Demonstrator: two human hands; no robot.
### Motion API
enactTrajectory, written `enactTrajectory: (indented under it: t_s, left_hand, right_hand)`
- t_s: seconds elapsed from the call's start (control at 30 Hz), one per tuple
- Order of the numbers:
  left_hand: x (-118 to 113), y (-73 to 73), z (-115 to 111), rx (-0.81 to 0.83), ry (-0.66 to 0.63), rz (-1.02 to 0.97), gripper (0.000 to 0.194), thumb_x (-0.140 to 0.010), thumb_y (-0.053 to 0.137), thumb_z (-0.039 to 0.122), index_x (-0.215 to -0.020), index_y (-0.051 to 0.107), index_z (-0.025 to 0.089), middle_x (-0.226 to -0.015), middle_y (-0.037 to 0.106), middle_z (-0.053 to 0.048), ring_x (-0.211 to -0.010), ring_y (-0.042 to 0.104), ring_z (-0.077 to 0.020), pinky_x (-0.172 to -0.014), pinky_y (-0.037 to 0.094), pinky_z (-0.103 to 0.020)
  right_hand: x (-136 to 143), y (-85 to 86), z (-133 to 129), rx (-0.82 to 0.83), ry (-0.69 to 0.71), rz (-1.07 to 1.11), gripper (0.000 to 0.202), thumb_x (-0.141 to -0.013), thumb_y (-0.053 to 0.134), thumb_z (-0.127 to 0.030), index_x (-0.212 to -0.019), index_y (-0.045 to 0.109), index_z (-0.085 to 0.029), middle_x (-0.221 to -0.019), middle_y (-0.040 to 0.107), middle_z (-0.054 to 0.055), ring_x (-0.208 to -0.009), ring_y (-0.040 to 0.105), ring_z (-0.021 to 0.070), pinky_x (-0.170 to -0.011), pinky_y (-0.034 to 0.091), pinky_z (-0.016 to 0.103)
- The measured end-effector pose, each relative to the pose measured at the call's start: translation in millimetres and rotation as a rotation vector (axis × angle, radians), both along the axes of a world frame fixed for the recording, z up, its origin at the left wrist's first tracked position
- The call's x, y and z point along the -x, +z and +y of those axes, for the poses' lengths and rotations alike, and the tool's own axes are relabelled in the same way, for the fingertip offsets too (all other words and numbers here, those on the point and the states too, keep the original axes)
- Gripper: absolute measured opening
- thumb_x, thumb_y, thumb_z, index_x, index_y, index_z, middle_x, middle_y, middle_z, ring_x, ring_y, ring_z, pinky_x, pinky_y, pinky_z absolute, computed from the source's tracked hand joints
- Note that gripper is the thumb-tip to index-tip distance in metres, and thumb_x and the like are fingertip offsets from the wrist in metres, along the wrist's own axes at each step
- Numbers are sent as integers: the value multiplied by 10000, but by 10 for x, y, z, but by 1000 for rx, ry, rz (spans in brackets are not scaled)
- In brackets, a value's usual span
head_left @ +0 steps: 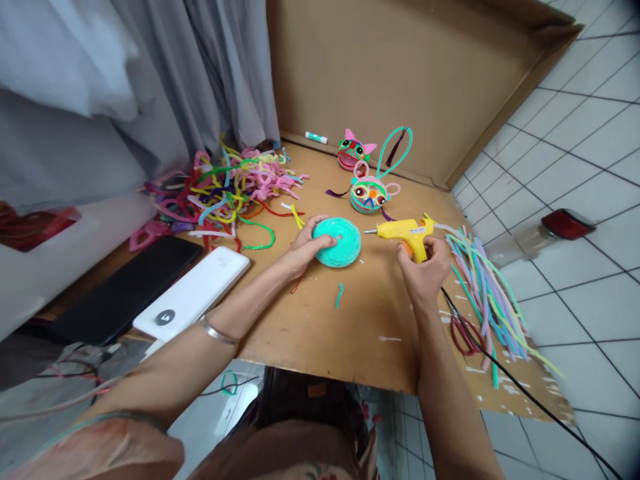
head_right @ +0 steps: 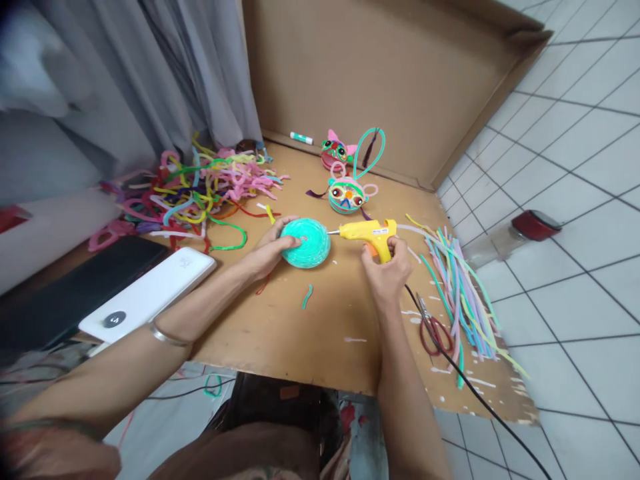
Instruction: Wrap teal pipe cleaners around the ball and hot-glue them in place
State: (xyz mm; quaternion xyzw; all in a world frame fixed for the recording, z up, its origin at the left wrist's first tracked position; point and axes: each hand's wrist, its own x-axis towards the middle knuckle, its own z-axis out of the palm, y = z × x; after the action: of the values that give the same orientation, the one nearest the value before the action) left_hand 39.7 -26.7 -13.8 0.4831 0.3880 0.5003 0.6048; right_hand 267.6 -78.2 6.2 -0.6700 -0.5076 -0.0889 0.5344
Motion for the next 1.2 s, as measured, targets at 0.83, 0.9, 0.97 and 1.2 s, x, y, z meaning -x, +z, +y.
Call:
enactTrajectory:
  t_s: [0.83,0.9,0.97,1.2]
  left_hand:
    - [-26,14,-53,-58,-25,54,733,-563,686,384,-1262,527,229,-1258,578,-71,-1220,524,-330,-1091,425,-526]
    - [-24,11,-51,-52,-28,57,744,-560,692,377,-1267,524,220,-1242,588,-75,-1214,533,-331,-1088,430,-530]
    - [-23,1,-39,-54,-33,56,756,-555,699,372,-1272,519,215,-1247,593,-79,-1217,536,-332,-1090,430,-537]
    - [-26,-25,-17,-47,-48,23,754,-545,707,364,-1260,512,224,-1285,587,-89,-1250,522,-345,-1088,425,-553]
  right_hand:
    - [131,-4,-133,-144,138,-375,228,-765,672,-357,-910,558,-222,-821,648,29,-736,622,200,-690,497,332]
    - [122,2,-134,-152,148,-383,226,-763,673,-350,-910,557,-223,-829,653,31,-735,626,200,-681,500,328]
    - [110,11,-134,-156,158,-393,223,-762,674,-341,-912,557,-224,-840,657,33,-733,627,198,-675,504,324]
    - [95,42,-153,-163,167,-415,219,-771,677,-329,-918,550,-227,-833,647,26,-723,622,193,-658,502,316]
